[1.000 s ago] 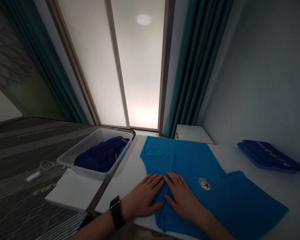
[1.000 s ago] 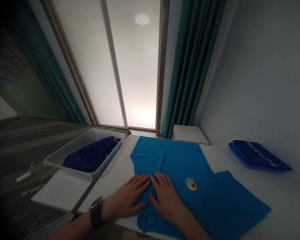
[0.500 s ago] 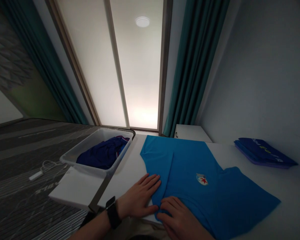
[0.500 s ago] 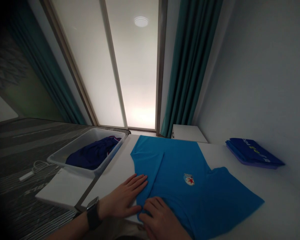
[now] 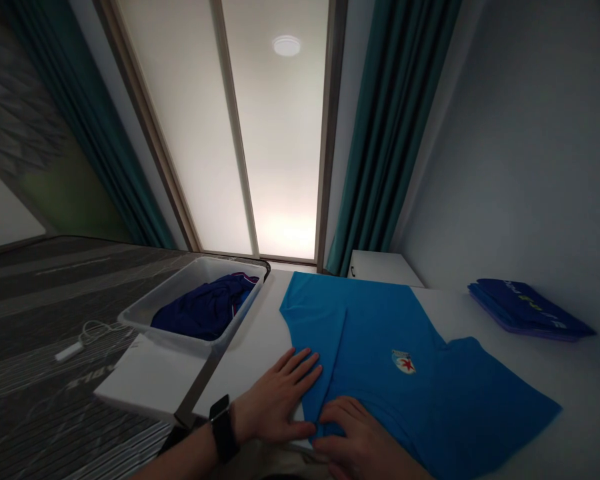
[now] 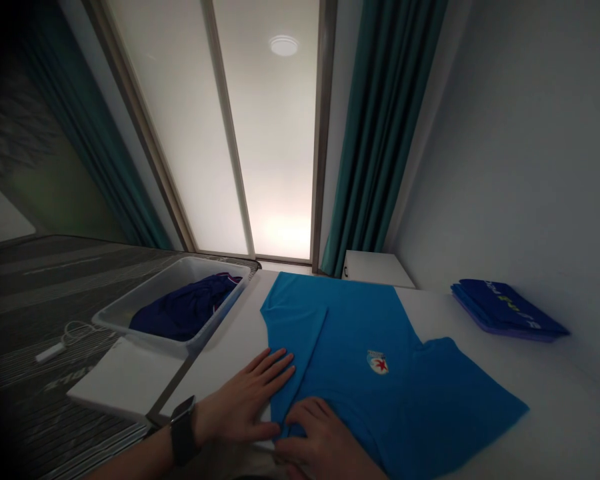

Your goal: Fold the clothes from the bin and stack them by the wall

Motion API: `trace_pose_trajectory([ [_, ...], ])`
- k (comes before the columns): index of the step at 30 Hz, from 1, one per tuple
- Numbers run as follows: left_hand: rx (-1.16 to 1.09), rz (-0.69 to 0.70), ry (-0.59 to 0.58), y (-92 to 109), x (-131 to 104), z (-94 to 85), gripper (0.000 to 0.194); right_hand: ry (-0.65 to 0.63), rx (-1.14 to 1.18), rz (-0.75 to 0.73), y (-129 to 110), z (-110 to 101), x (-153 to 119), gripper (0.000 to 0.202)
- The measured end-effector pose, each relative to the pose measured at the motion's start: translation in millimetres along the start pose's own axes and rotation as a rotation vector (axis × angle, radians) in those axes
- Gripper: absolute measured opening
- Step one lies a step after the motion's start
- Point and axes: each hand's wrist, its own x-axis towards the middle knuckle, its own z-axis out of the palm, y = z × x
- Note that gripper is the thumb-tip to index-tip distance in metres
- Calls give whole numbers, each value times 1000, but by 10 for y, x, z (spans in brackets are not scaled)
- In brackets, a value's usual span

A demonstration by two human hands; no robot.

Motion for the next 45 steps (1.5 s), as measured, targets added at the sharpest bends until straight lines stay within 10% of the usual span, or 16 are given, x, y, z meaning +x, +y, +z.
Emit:
trace_pose_trajectory([
  [6, 14, -72, 79, -112, 121, 53, 70, 155, 31, 243, 78, -231, 128, 28],
  [18, 111, -185, 153, -683, 661, 24, 64, 151, -190, 493, 1013, -279, 517, 44],
  [28, 78, -243, 150, -742, 674, 195, 69, 186, -297, 805, 1696, -447, 999, 36],
  [45, 106, -230, 127, -750, 606, 161, 70, 204, -378, 722, 1667, -358, 1045, 40],
])
